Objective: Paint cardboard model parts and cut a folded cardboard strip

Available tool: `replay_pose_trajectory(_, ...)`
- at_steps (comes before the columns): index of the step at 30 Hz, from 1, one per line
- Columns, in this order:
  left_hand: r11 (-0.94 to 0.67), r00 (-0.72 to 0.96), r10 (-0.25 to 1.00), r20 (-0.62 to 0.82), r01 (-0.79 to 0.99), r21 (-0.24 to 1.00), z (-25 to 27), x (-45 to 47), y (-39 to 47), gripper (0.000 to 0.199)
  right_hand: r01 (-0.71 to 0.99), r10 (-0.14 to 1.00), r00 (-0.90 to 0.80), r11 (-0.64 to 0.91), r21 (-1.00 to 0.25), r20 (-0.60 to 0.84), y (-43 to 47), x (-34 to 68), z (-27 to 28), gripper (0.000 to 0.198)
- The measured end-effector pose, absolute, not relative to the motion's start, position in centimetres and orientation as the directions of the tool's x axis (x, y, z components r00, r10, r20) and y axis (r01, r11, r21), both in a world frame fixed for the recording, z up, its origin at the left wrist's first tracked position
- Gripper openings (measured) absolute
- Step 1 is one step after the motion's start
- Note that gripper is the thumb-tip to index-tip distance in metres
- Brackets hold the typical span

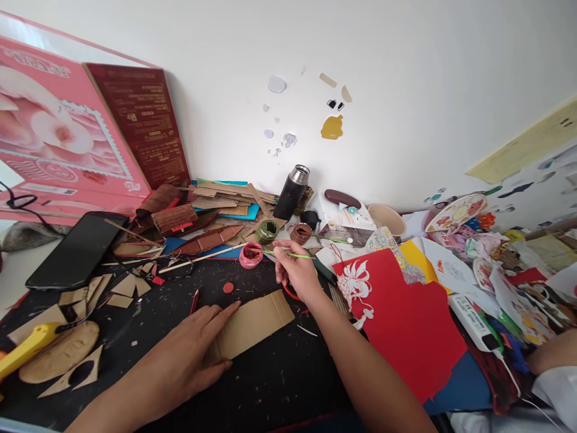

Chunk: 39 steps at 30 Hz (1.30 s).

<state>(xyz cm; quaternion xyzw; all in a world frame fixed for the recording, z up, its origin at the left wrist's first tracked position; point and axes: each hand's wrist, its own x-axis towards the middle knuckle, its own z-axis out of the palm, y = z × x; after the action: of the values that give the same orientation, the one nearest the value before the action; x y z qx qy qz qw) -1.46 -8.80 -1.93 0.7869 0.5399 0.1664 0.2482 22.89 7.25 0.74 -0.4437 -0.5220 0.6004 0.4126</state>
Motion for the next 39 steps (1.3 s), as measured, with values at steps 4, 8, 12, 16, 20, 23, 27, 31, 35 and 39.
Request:
replay_pose_trajectory(4, -0.282, 0.358, 0.934, -0.020, 0.768, 0.575, -2.2, -1.5, -8.8, 0.079, -0.028, 0.953, -0.272, -0.147, -0.989, -0.134, 6.8, 23.8, 0.5, 0.052)
replay_pose_trajectory(8, -0.286, 0.356, 0.935, -0.017, 0.778, 0.560, -2.6, -1.6, -8.8, 0.077, -0.020, 0.944, -0.289, -0.171, -0.985, -0.158, 6.4, 24.7, 0.2, 0.054)
replay_pose_trajectory(12, -0.299, 0.350, 0.937, 0.008, 0.788, 0.538, -3.0, -1.7, -8.7, 0.078, 0.020, 0.936, -0.312, -0.164, -0.986, -0.162, 5.8, 25.1, 0.1, 0.045)
replay_pose_trajectory(16, -0.325, 0.348, 0.936, 0.056, 0.789, 0.522, -2.9, -1.9, -8.7, 0.076, 0.083, 0.920, -0.338, -0.180, -0.980, -0.197, 5.1, 25.6, 0.1, 0.045)
replay_pose_trajectory(20, -0.336, 0.313, 0.941, 0.130, 0.804, 0.491, -2.0, -2.6, -8.9, 0.079, 0.156, 0.902, -0.372, -0.172, -0.973, -0.219, 4.3, 26.6, -0.1, 0.047)
replay_pose_trajectory(23, -0.334, 0.300, 0.942, 0.150, 0.805, 0.490, -0.8, -3.2, -8.8, 0.079, 0.154, 0.905, -0.358, -0.186, -0.970, -0.230, 3.7, 27.3, -0.4, 0.049)
replay_pose_trajectory(27, -0.301, 0.291, 0.951, 0.104, 0.794, 0.528, 0.1, -3.0, -8.4, 0.078, 0.098, 0.885, -0.391, -0.235, -0.967, -0.255, 2.5, 27.2, -0.8, 0.056)
replay_pose_trajectory(31, -0.187, 0.262, 0.965, -0.020, 0.736, 0.651, 0.4, -2.6, -7.7, 0.078, 0.058, 0.858, -0.435, -0.276, -0.960, -0.273, 1.5, 26.2, -1.1, 0.053)
replay_pose_trajectory(35, 0.007, 0.231, 0.952, -0.198, 0.635, 0.772, 1.4, -2.7, -6.5, 0.068, 0.013, 0.880, -0.397, -0.278, -0.961, -0.260, 1.1, 25.7, -1.2, 0.052)
replay_pose_trajectory(39, 0.087, 0.230, 0.922, -0.312, 0.662, 0.744, 2.7, -2.7, -5.6, 0.054, -0.013, 0.890, -0.381, -0.278, -0.960, -0.252, 0.7, 26.0, -1.7, 0.051)
